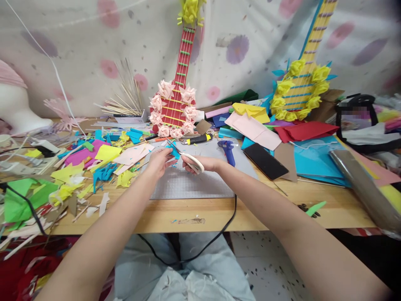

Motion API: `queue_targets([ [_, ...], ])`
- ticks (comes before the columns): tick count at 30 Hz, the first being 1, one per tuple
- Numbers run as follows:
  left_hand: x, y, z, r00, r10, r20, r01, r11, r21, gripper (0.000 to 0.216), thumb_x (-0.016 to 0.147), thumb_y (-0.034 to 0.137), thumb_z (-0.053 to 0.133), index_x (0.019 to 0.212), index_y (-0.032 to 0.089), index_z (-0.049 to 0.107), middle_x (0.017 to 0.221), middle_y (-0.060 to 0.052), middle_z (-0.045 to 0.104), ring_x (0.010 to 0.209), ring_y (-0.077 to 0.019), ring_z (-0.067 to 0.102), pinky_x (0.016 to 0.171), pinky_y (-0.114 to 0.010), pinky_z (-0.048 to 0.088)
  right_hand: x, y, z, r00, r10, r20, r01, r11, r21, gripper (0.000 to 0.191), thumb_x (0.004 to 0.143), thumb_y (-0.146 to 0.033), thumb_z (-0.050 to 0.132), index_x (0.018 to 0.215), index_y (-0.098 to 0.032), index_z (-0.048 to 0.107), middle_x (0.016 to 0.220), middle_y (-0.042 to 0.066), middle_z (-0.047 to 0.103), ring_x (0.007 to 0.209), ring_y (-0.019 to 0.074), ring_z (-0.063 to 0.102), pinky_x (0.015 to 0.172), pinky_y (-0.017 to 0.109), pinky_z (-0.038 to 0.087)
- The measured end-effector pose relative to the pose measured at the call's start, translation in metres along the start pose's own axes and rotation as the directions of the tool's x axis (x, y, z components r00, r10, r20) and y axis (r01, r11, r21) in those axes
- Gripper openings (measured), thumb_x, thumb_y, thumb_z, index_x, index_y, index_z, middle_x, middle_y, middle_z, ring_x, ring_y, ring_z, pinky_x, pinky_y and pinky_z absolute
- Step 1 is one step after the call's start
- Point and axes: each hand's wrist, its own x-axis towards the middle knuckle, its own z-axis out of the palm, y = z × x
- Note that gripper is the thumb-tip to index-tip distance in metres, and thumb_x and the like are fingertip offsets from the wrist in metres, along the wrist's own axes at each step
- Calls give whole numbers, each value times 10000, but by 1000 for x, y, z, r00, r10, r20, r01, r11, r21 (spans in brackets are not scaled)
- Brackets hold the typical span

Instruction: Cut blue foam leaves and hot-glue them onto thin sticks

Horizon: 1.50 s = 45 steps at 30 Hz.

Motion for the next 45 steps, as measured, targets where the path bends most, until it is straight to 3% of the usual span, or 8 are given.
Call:
queue_targets([
  [28, 4, -3, -5, 997, -76, 6, 76, 997, 9, 24, 649, 135, 569, 671, 127, 563, 669, -17, 615, 568, -83, 557, 574, -231, 519, -10, -1, -4, 999, 40, 8, -40, 998, 49, 464, 768, -603, 423, 780, -141, 465, 470, -61, 391, 381, 49, 333, 379, 181, 275],
  [37, 6, -2, -15, 986, -121, 114, 115, 991, 62, 48, 661, 127, 564, 701, 124, 590, 680, -34, 632, 565, -90, 566, 545, -229, 519, -13, 1, -11, 998, 43, 50, -45, 998, 40, 506, 700, -643, 485, 763, -140, 483, 482, -56, 386, 396, 46, 323, 369, 176, 258],
  [45, 7, -2, -18, 980, -144, 136, 133, 987, 85, 47, 668, 124, 568, 703, 126, 600, 643, -30, 627, 550, -96, 570, 529, -227, 519, -15, 6, -15, 997, 35, 69, -36, 999, 15, 485, 684, -625, 526, 735, -147, 463, 474, -75, 354, 376, 25, 299, 355, 155, 238],
])
